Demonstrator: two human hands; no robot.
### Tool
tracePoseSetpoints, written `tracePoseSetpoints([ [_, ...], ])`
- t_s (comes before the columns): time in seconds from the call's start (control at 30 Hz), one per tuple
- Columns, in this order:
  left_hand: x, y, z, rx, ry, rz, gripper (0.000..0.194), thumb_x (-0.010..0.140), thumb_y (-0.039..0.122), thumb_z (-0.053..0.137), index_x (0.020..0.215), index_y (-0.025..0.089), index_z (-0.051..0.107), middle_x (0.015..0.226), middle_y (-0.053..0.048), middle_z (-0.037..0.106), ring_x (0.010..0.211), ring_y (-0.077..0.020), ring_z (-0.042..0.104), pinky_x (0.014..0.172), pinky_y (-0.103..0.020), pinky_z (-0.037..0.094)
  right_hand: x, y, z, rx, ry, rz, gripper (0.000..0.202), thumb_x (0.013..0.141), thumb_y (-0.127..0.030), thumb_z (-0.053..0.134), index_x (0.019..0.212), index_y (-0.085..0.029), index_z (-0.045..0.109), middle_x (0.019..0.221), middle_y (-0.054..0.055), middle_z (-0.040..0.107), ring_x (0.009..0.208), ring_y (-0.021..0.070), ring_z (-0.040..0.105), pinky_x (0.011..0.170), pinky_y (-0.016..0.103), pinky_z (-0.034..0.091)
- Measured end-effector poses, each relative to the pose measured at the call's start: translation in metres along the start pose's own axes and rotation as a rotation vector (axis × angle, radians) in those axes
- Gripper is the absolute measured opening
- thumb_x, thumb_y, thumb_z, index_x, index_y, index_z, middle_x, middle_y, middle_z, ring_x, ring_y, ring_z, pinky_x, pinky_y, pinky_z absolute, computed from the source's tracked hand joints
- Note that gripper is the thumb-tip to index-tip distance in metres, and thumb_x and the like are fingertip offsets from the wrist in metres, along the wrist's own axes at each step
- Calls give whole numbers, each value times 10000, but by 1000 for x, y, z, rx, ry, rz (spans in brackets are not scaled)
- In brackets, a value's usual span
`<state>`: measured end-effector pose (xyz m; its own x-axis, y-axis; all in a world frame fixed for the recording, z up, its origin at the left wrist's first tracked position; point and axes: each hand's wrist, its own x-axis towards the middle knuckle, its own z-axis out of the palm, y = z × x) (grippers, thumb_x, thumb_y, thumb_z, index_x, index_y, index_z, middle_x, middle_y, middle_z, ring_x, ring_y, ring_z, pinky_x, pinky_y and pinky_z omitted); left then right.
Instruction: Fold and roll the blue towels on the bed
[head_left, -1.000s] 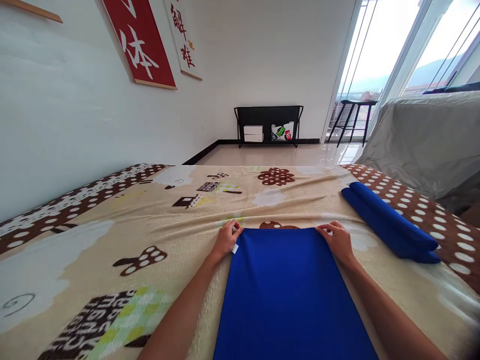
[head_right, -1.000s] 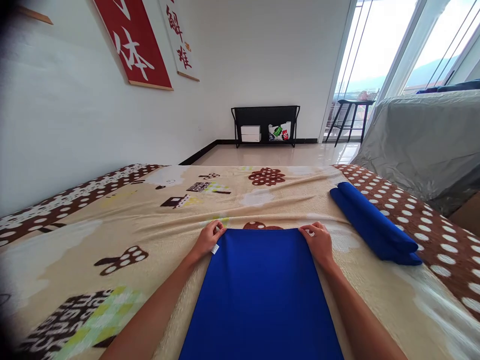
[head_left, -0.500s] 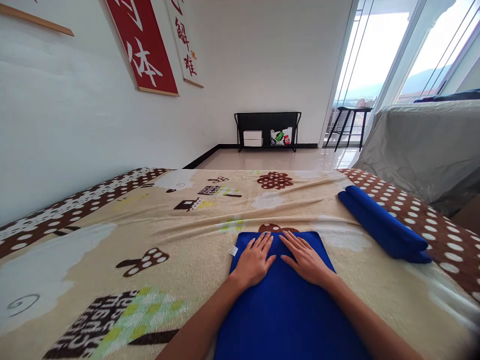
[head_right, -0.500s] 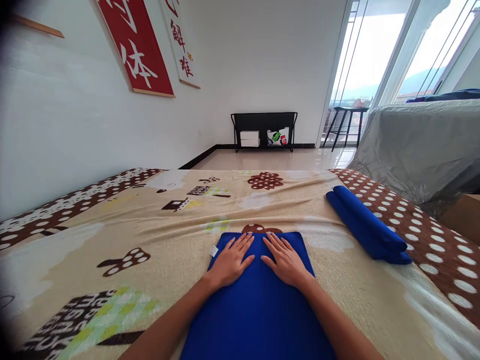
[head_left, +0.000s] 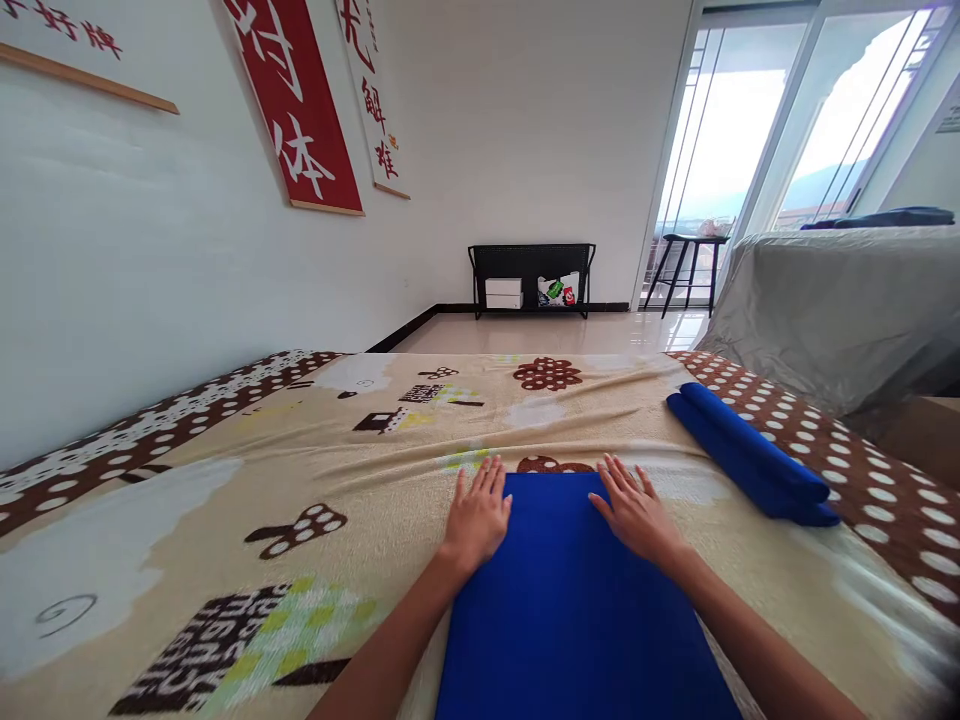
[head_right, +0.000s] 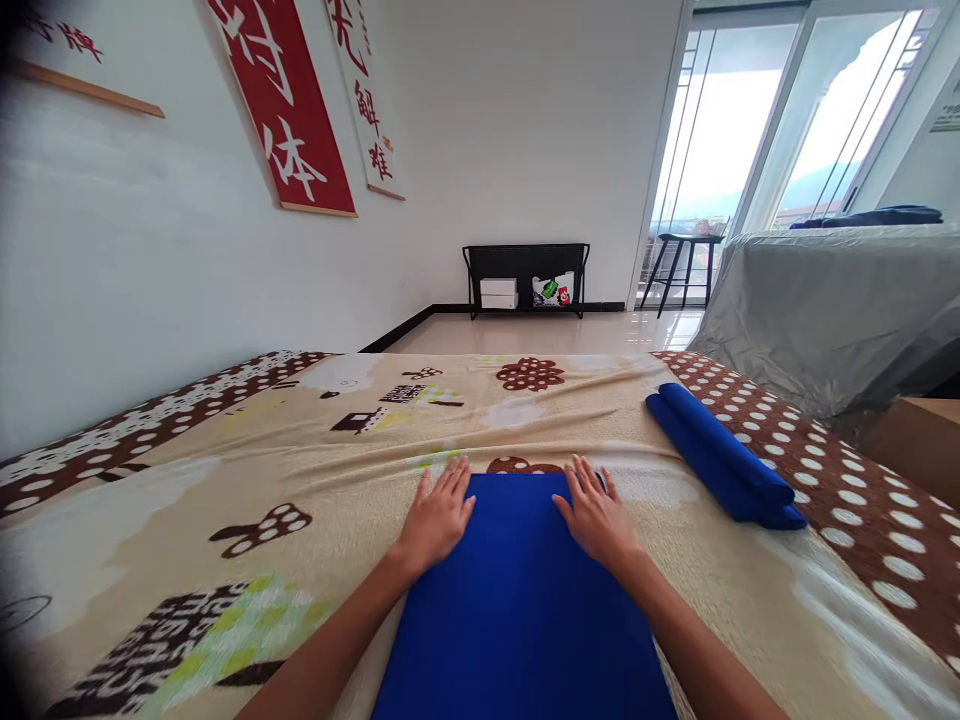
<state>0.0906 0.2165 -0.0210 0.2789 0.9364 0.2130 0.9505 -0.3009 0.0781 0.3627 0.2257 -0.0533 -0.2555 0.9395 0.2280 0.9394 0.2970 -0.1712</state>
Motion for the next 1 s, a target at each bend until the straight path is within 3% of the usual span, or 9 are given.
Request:
tracePoseSetpoints([
  [0.1,13,30,9,-20,-12,109,563,996,345,298,1539,196,285,1622,-23,234,1502,-156,203,1231,-403,170,14,-41,8,21,-25,-134,573,1013,-430,269,1534,-198,321,1592,38,262,1487,162,195,1227,388,145],
  [0.2,16,33,21,-36,-33,113,555,1001,383,296,1526,203,320,1606,-29,287,1484,-166,263,1213,-396,234,17,-56,17,41,-60,-171,549,1020,-431,254,1529,-240,329,1578,-2,300,1469,130,246,1212,352,204],
  [0.3,7,12,27,-40,-25,44,595,1001,491,281,1530,221,312,1596,-46,317,1481,-212,278,1212,-464,226,9,-31,19,43,-52,-93,617,1007,-558,240,1542,-254,292,1594,3,260,1483,162,213,1220,405,178],
  [0.47,-7,-23,30,-30,-12,-79,655,994,552,244,1550,206,256,1591,-92,328,1490,-253,250,1218,-519,156,-9,28,17,27,-37,109,743,983,-639,195,1559,-170,231,1600,68,250,1495,209,175,1222,467,145],
  [0.63,-7,-24,24,-22,-34,-81,675,986,578,249,1534,188,302,1575,-103,361,1479,-254,280,1217,-510,164,-13,40,13,17,-46,152,763,975,-645,213,1549,-145,261,1582,90,300,1485,216,214,1217,453,166],
  [0.73,-4,-10,16,-2,-21,-86,639,994,499,307,1499,112,364,1554,-179,373,1466,-311,298,1209,-583,79,-11,25,5,5,-26,140,735,987,-576,270,1523,-73,307,1569,157,304,1483,266,217,1218,503,97],
  [0.83,4,18,13,3,-1,-39,562,1004,375,349,1490,94,371,1568,-198,338,1474,-318,273,1203,-603,18,-5,-7,2,6,10,64,646,1012,-435,271,1523,-40,286,1595,174,223,1503,261,131,1220,494,14],
  [0.9,12,38,16,-15,-10,31,544,1000,381,404,1496,161,366,1581,-147,340,1467,-288,295,1210,-574,101,1,-32,5,28,2,-27,576,1023,-375,273,1526,-96,302,1599,132,244,1499,217,158,1226,453,58],
  [1.0,21,57,26,-43,-30,89,561,987,446,457,1488,207,372,1571,-110,372,1434,-269,359,1185,-547,228,10,-55,12,68,-31,-120,534,1024,-412,352,1504,-178,357,1571,98,337,1457,211,287,1202,470,180],
])
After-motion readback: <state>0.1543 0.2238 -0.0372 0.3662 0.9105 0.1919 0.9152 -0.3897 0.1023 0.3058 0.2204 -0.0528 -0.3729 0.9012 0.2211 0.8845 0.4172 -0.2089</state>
